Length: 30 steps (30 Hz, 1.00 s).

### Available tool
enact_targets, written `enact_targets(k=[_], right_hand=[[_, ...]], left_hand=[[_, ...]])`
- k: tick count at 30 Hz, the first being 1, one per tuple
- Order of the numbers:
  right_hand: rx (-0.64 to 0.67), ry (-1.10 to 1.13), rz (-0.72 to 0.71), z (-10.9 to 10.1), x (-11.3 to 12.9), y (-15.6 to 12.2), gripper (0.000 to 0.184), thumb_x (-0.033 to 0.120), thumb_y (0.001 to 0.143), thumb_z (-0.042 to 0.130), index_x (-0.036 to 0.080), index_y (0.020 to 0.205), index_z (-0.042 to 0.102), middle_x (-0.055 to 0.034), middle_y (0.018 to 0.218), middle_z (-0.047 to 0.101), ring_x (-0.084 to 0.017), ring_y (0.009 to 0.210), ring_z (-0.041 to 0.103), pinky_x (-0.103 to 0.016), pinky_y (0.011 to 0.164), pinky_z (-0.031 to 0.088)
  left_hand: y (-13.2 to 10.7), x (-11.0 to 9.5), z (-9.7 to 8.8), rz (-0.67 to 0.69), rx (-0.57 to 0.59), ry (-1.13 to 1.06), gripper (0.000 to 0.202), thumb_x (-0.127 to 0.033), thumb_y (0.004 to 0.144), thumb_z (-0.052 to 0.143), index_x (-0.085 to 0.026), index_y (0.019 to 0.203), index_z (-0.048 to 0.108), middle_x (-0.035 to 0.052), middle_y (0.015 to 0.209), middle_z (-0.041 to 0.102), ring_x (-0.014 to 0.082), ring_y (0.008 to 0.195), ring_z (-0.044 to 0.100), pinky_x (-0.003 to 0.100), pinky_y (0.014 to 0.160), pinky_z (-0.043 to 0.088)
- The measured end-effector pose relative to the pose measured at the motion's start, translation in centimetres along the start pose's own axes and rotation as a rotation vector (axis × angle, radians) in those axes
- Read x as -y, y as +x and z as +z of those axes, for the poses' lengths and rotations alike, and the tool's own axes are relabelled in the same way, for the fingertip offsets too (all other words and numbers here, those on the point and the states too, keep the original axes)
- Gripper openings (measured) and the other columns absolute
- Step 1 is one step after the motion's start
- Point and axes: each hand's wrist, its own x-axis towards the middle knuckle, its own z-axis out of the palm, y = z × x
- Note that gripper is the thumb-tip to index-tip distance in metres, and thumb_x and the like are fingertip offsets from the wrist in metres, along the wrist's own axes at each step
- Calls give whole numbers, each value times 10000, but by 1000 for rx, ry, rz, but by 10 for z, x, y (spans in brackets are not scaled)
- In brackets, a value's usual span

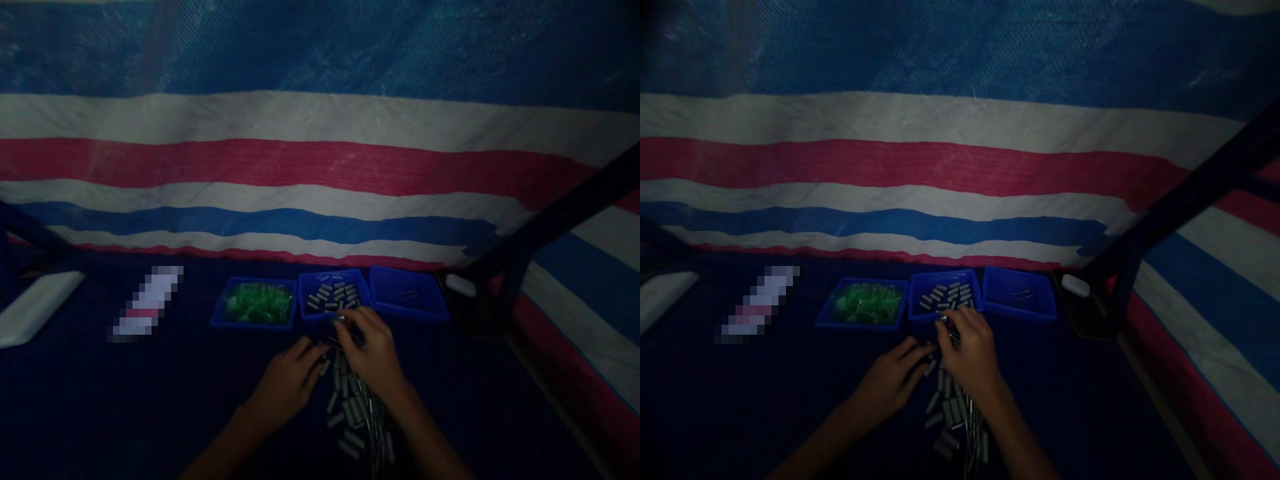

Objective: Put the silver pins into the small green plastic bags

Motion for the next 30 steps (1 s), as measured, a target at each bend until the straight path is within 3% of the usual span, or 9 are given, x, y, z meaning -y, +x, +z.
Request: enact_targets(k=[5, 12, 19, 25, 30], right_hand=[[268, -86, -98, 4, -6, 50, 124, 208, 795, 513, 179, 812, 632, -35, 773, 626, -145, 744, 560, -265, 697, 413], [559, -18, 82, 17, -29, 81, 73, 177, 706, 588, 159, 757, 637, -6, 670, 632, -111, 594, 559, -216, 547, 385], [508, -1, 0, 20, -26, 81, 80, 106, 650, 617, 152, 714, 630, 6, 668, 624, -96, 593, 548, -202, 555, 382], [687, 45, -11, 20, -34, 83, 61, 136, 663, 627, 164, 690, 675, 7, 668, 650, -111, 622, 572, -210, 578, 396], [607, -41, -56, 20, -33, 81, 139, 78, 667, 558, 164, 670, 667, -6, 661, 646, -109, 594, 563, -209, 559, 388]], left_hand=[[2, -1, 2, -69, -9, 83, 301, -215, 864, 397, -276, 1128, 527, 35, 1059, 501, 139, 879, 581, 289, 796, 494], [-1, -1, -3, -110, -65, 5, 197, -217, 847, 431, -228, 968, 587, 41, 1021, 505, 138, 834, 583, 278, 770, 488], [-1, 4, -5, -93, -15, -112, 274, -190, 838, 444, -246, 1074, 571, 34, 1044, 535, 151, 901, 576, 287, 825, 465], [-2, 8, -9, -79, -19, -175, 248, -169, 834, 443, -220, 1035, 580, 33, 1041, 535, 136, 910, 568, 267, 842, 447], [-2, 8, -11, -81, -2, -175, 209, -160, 827, 447, -203, 973, 591, 31, 989, 538, 135, 875, 565, 268, 810, 446]])
